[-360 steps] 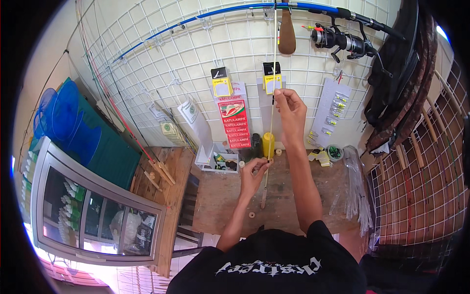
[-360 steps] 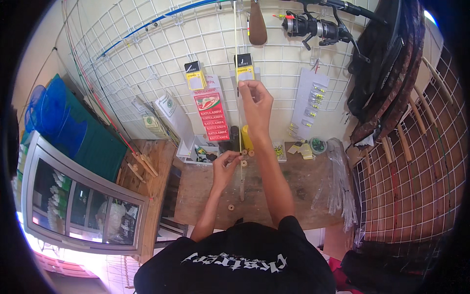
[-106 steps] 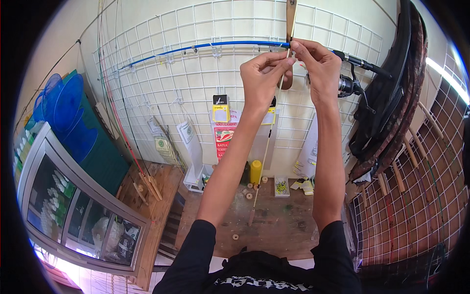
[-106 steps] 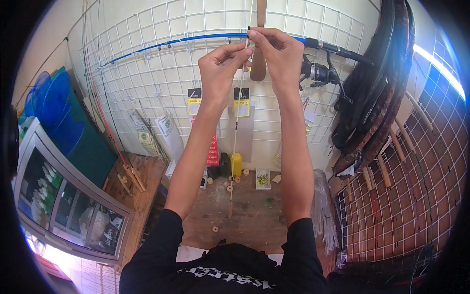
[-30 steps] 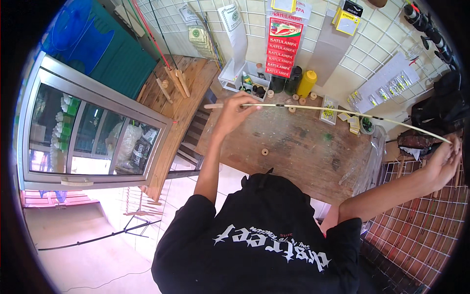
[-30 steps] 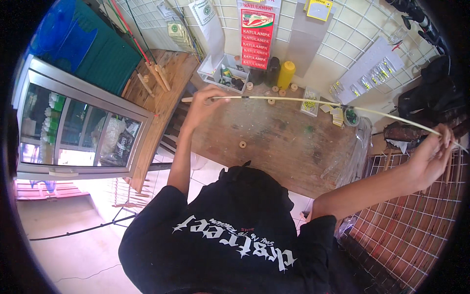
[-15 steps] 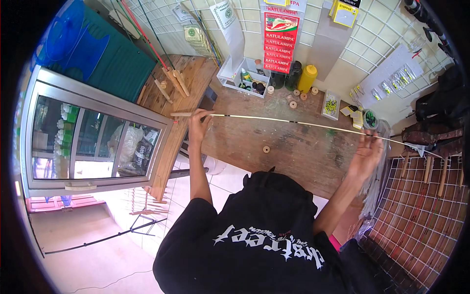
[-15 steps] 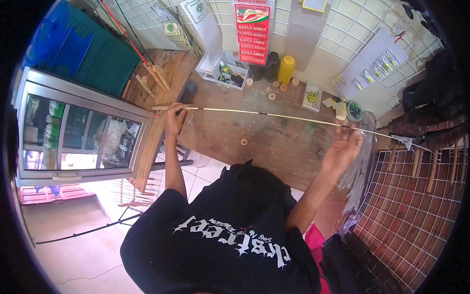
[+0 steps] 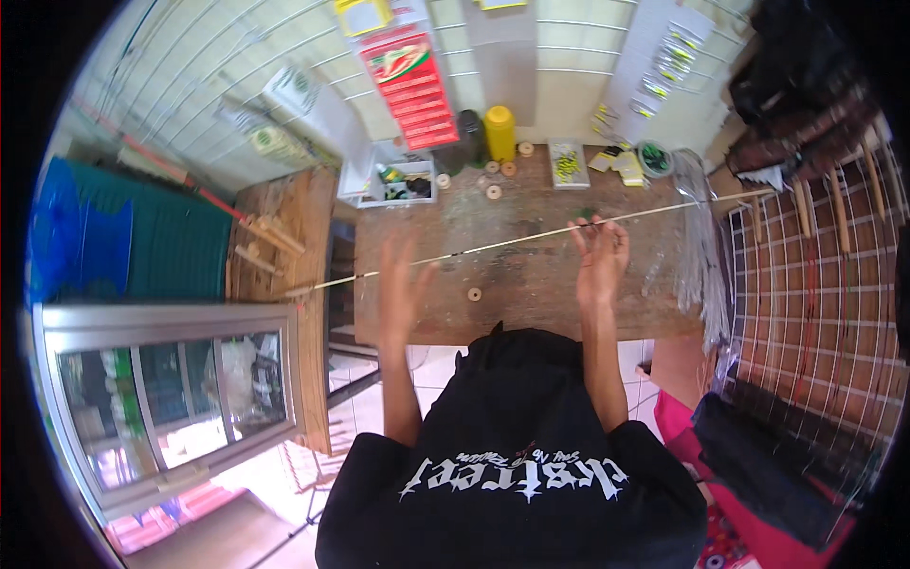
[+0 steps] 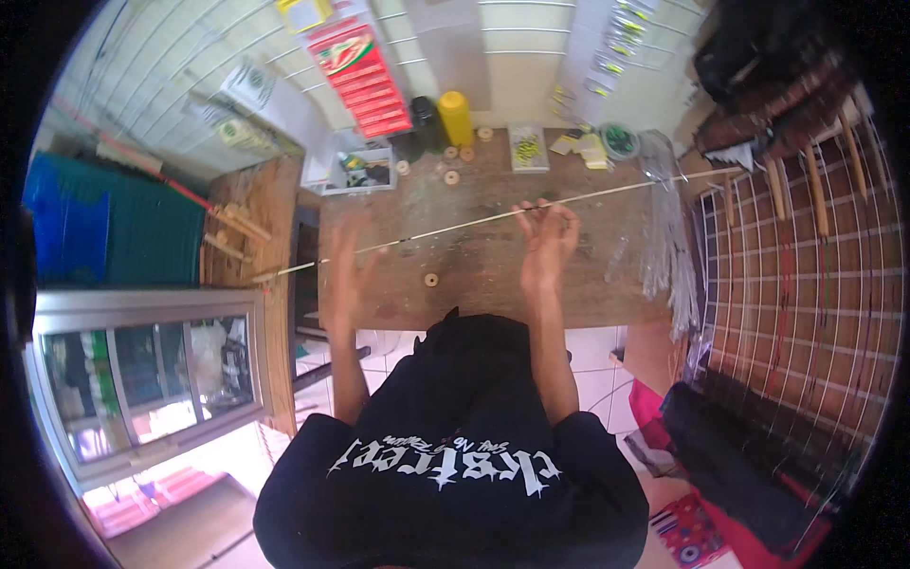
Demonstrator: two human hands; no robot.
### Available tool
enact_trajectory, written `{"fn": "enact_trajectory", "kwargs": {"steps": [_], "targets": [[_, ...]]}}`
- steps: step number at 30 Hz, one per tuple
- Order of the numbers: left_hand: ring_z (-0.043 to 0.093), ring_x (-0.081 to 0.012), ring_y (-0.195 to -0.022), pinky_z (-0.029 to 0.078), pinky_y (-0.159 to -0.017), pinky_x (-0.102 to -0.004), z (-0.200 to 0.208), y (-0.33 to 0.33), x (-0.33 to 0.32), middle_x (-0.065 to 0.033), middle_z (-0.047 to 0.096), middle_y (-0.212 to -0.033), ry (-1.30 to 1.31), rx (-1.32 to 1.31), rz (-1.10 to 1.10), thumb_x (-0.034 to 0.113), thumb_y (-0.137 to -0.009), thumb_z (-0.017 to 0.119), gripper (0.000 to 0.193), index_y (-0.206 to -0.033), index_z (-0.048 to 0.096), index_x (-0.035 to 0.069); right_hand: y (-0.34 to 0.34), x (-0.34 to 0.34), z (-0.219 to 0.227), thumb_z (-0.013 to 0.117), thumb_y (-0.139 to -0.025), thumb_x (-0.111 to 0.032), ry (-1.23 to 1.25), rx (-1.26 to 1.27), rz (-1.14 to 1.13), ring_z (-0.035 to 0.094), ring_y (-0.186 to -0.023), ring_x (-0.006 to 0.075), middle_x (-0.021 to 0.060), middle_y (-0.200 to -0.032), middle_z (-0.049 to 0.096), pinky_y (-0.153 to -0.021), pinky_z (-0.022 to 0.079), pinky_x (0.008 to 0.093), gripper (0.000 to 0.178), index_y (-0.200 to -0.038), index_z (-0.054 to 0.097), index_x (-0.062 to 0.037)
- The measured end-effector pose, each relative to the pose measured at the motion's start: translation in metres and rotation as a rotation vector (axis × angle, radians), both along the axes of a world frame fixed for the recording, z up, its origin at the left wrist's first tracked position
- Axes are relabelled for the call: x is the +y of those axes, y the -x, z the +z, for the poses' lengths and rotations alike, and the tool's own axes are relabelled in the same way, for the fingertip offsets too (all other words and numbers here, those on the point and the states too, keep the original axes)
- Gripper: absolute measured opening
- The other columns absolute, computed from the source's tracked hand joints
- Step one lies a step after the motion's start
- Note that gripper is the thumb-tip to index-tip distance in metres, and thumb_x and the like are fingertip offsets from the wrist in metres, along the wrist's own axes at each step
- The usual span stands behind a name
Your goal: Assembling components onto a fishing line at a workbench in a fishing shop.
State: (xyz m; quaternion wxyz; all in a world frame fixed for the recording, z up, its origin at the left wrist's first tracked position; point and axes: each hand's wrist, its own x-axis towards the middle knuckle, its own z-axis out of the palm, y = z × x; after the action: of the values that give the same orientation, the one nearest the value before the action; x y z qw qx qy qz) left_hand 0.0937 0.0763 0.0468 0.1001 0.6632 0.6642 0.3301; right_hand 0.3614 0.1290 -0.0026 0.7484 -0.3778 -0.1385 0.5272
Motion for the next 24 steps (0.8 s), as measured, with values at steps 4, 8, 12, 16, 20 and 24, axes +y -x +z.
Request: {"fn": "enact_trajectory", "kwargs": {"steps": [4,8,12,16,20,24], "targets": [[0.056,-0.0290,-0.111,0.043,-0.094,-0.0388,0.015,-0.088,0.032,-0.0156,0.056,-0.122,0.000,-0.107,-0.404,0.015,-0.082,0.069,0.040,-0.120,0.059,0.007,0.011,-0.005,0.016,0.055,-0.095,-0.018,0.016,0.027,0.009,0.059,-0.099,0.0292,0.0147,-0.108,0.054,-0.090,0.053,0.0452,0.019,-0.105,0.044,-0.0057],[0.064,-0.0254,-0.091,0.049,-0.079,-0.0347,0.004,-0.117,0.047,-0.0128,0.065,-0.102,0.130,-0.230,-0.497,0.009,-0.082,0.067,0.030,-0.112,0.064,0.004,0.012,-0.013,0.027,0.051,-0.097,-0.018,0.015,0.014,0.005,0.061,-0.099,0.0290,0.0172,-0.109,0.054,-0.085,0.054,0.0400,0.020,-0.106,0.044,-0.0017],[0.066,-0.0203,-0.072,0.050,-0.066,-0.0297,0.002,-0.115,0.051,-0.0130,0.067,-0.086,0.023,-0.323,-0.480,0.002,-0.081,0.066,0.022,-0.103,0.068,0.002,-0.004,-0.013,0.032,0.053,-0.096,-0.017,-0.001,0.017,-0.055,0.061,-0.097,0.0272,0.0152,-0.104,0.057,-0.085,0.054,0.0397,0.018,-0.104,0.047,-0.0018],[0.064,-0.0163,-0.068,0.050,-0.063,-0.0279,0.002,-0.111,0.049,-0.0136,0.068,-0.081,0.004,-0.315,-0.474,-0.001,-0.079,0.067,0.021,-0.100,0.070,0.001,-0.031,-0.008,0.037,0.054,-0.095,-0.015,-0.058,0.036,-0.174,0.062,-0.094,0.0258,0.0140,-0.101,0.059,-0.087,0.054,0.0398,0.016,-0.102,0.049,-0.0013],[0.064,-0.0167,-0.067,0.050,-0.063,-0.0275,-0.001,-0.112,0.048,-0.0131,0.068,-0.079,-0.016,-0.332,-0.489,0.000,-0.079,0.068,0.020,-0.099,0.071,0.001,-0.057,-0.004,0.039,0.055,-0.095,-0.014,-0.091,0.061,-0.253,0.062,-0.092,0.0249,0.0134,-0.100,0.059,-0.087,0.054,0.0399,0.014,-0.099,0.051,-0.0016],[0.064,-0.0165,-0.066,0.049,-0.063,-0.0273,-0.001,-0.111,0.048,-0.0131,0.068,-0.078,-0.030,-0.310,-0.476,-0.001,-0.079,0.067,0.020,-0.099,0.071,0.001,-0.075,-0.001,0.045,0.056,-0.094,-0.013,-0.080,0.041,-0.322,0.063,-0.090,0.0233,0.0117,-0.097,0.060,-0.086,0.054,0.0392,0.012,-0.097,0.053,-0.0021]]}}
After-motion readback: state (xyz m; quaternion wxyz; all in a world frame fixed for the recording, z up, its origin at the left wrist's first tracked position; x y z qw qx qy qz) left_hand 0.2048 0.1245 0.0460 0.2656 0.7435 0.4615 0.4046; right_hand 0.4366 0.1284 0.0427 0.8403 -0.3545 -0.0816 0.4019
